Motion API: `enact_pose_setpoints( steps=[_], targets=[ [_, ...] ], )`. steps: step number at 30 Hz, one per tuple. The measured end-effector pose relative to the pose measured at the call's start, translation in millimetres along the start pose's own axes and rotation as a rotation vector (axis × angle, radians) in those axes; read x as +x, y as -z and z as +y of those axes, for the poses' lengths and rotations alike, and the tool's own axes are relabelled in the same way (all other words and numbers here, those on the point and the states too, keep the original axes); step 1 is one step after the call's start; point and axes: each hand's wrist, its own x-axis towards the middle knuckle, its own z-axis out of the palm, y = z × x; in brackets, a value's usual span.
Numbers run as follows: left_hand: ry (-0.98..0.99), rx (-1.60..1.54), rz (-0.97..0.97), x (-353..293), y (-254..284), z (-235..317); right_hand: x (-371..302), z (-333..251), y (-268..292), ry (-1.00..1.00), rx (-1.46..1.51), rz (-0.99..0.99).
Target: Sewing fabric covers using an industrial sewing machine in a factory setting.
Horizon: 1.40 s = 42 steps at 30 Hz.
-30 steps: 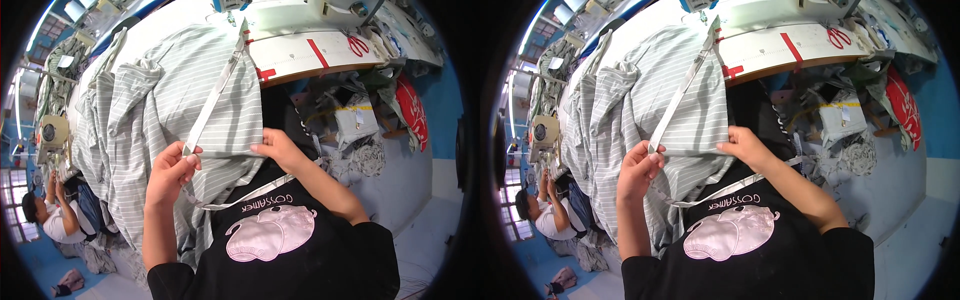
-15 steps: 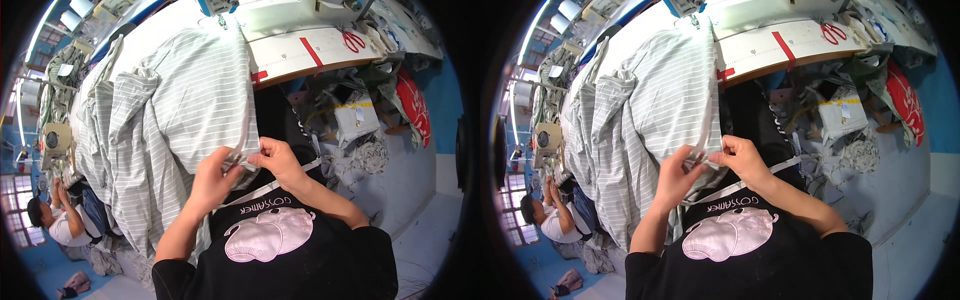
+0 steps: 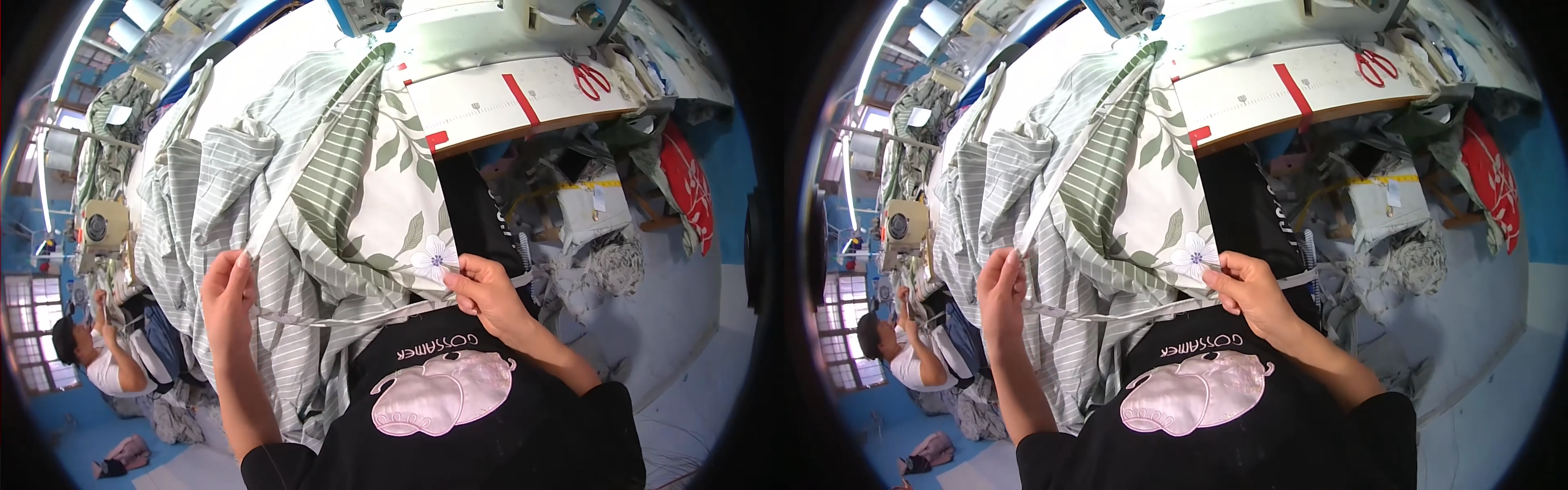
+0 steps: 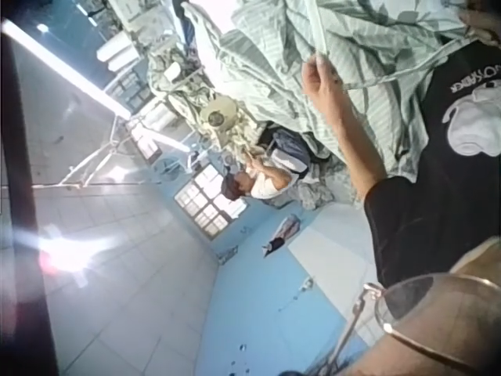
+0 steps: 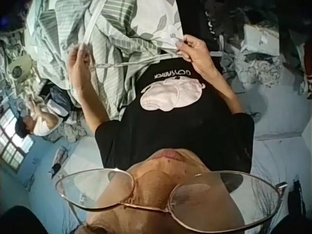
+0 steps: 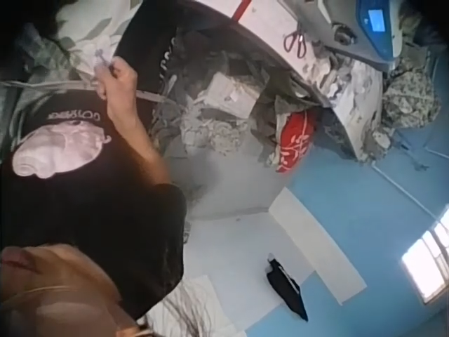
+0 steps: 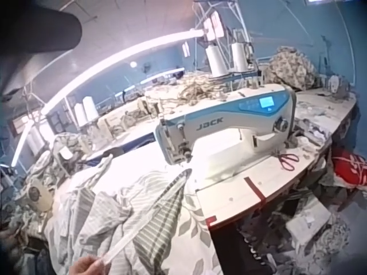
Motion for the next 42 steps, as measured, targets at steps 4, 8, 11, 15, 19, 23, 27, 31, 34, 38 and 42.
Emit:
enact_pose_setpoints(
  steps=[4,8,11,15,19,23,27,31,34,38,42],
  targets=[
    [-0.512,0.668,-0.053,-47.2,-58.2,40.2,-8.3,0.4,-0.1,0.018,-0.102,0.002],
    [-0.884,0.949,-0.49,-63.7,-120.3,39.9,-14.8,-0.4,-3.6,0.075,-0.225,0.025],
    [-0.966,1.067,-0.691,-56.8,-164.5,13.9,-16.9,4.6,0.2,0.143,-0.299,0.03],
    [-0.957,1.116,-0.849,-41.6,-191.8,-23.5,-20.6,5.9,5.5,0.281,-0.423,0.008],
    [-0.914,1.094,-0.841,-37.0,-197.8,-25.3,-22.8,4.8,6.7,0.254,-0.58,0.031],
    [-0.986,1.166,-0.844,-41.3,-192.3,-26.9,-21.4,4.2,7.0,0.223,-0.509,0.021],
    [-0.9,1.194,-0.887,-38.7,-194.3,-41.0,-19.1,-3.0,15.4,0.291,-0.707,-0.07],
    [-0.978,1.248,-0.853,-38.5,-195.8,-45.7,0.5,-19.2,23.9,0.72,-1.062,0.162],
    [-0.996,1.223,-0.861,-36.3,-197.4,-45.6,31.5,-34.4,22.1,1.031,-1.14,0.193],
    [-0.949,1.147,-0.866,-37.1,-194.5,-42.0,58.9,-47.4,15.8,1.337,-1.337,-0.018],
    [-0.778,0.847,-0.84,-29.9,-180.2,-31.0,68.3,-44.5,18.0,1.406,-1.338,-0.116]
  ],
)
